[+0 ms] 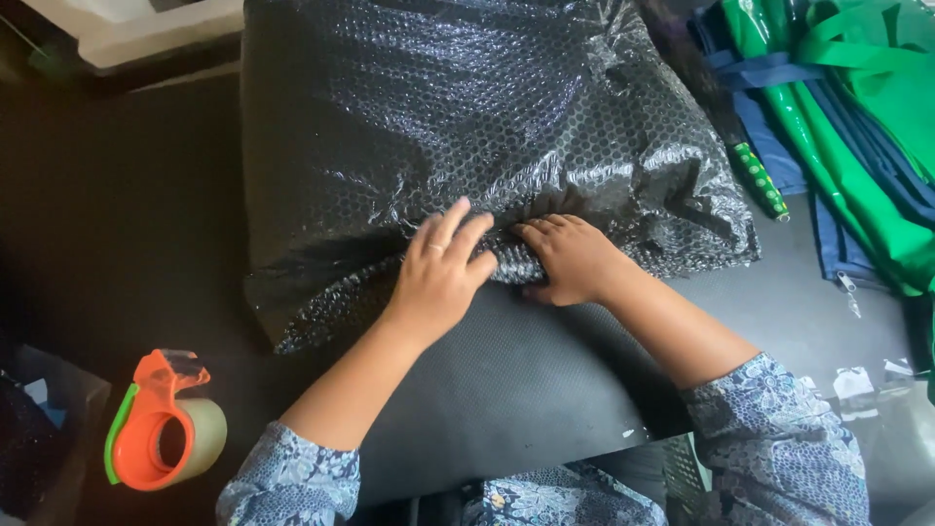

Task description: Wrapping an item in black bubble wrap, securing it with adhesive tape using a dispenser, and finishing by dusting the package with a feather duster.

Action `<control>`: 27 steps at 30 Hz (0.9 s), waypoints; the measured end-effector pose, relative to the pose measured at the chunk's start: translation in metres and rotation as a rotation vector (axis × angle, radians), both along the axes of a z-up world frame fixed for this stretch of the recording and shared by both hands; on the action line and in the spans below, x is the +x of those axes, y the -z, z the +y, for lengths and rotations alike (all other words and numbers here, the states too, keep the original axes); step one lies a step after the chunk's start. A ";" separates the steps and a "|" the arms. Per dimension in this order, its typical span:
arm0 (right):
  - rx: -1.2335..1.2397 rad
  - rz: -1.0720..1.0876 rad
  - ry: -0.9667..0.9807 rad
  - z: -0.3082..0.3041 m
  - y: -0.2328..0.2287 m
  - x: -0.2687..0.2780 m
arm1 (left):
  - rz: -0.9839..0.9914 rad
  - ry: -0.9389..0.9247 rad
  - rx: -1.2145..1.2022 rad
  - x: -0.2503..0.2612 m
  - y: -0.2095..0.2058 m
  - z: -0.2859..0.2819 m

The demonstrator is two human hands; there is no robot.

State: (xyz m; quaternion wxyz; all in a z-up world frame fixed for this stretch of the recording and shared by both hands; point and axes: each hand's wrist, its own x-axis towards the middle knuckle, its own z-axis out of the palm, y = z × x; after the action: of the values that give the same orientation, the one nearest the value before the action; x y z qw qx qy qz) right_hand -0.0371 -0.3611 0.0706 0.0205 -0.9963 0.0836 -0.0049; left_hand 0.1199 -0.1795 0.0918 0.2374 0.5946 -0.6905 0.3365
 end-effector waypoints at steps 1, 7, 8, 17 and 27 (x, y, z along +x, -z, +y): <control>-0.011 -0.009 0.019 -0.003 0.008 0.000 | -0.007 -0.002 -0.004 0.001 -0.011 -0.001; 0.131 -0.203 0.055 -0.009 0.033 -0.001 | 0.049 -0.028 0.274 0.042 0.014 -0.031; 0.126 -0.209 0.055 -0.007 0.026 -0.005 | 0.043 -0.027 0.270 0.044 0.013 -0.034; -0.243 -0.681 -0.052 -0.038 -0.014 -0.021 | 0.475 -0.196 0.795 0.046 -0.043 -0.048; 0.510 -0.579 0.324 -0.082 -0.036 0.015 | 1.167 -0.088 0.821 0.059 -0.083 -0.043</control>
State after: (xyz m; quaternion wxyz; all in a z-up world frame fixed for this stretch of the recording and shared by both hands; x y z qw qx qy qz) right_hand -0.0217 -0.4433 0.1065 0.2880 -0.8907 0.2288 -0.2673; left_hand 0.1792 -0.2227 0.1751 0.3112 0.7464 -0.4972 -0.3144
